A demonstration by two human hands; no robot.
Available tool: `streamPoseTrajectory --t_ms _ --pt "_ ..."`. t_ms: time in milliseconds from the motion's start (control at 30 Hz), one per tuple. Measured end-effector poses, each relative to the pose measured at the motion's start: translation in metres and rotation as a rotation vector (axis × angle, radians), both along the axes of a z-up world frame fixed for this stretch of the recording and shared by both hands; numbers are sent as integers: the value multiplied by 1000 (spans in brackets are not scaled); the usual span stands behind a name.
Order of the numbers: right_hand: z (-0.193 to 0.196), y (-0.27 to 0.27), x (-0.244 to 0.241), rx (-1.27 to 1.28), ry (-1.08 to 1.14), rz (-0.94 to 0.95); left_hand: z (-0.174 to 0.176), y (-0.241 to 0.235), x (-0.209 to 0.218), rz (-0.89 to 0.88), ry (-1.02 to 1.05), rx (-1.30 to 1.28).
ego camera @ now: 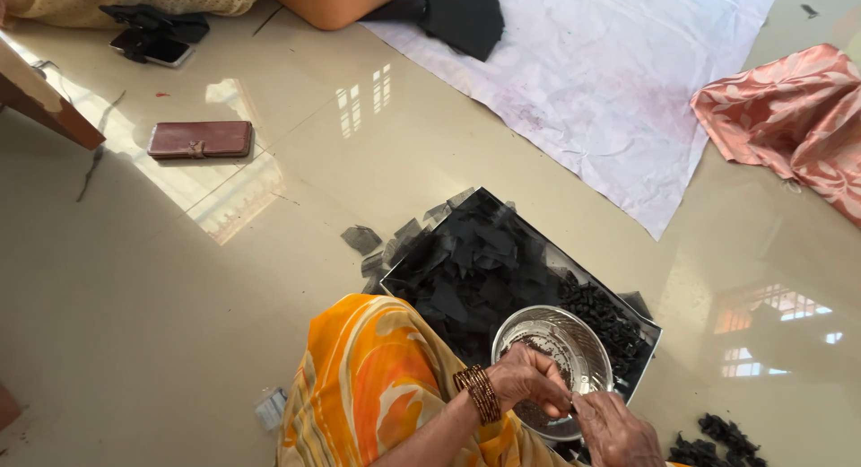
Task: Rolling and assembling small pieces of black mesh material by hand.
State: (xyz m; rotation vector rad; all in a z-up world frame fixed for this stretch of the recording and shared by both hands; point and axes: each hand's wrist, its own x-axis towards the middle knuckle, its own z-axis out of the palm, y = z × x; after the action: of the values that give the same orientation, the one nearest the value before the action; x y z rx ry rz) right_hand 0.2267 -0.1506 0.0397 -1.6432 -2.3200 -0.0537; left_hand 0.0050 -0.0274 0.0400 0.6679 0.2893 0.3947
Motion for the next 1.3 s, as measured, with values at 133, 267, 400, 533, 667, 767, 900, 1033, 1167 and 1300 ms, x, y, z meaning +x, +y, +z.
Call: streamPoseTrajectory --t_ms 133,267,400,533,667,767,900,1033,1167,1300 --pt "-22 0 15 115 -168 183 -16 5 3 -57 -27 -2" --pt "-5 2 4 66 -286 192 -16 6 4 -79 -13 7" --pt "-16 16 23 -267 255 -12 -19 11 6 -93 5 326" --pt "-9 38 30 -1288 1542 -520 2 -2 4 150 192 1051" --pt "-9 33 7 -1069 1309 -669 -18 -13 12 434 188 1436" --pt "10 27 -11 -926 1175 -750 -34 -5 23 350 249 1343" --pt "44 21 -36 -249 337 -195 -26 11 14 84 248 676" --pt "8 13 -6 -11 -94 61 -40 23 18 -81 87 361" --pt "-1 15 4 -64 -211 158 -42 25 13 -170 -2 220" --pt "12 10 -12 -201 -284 188 -53 22 21 -207 59 363"
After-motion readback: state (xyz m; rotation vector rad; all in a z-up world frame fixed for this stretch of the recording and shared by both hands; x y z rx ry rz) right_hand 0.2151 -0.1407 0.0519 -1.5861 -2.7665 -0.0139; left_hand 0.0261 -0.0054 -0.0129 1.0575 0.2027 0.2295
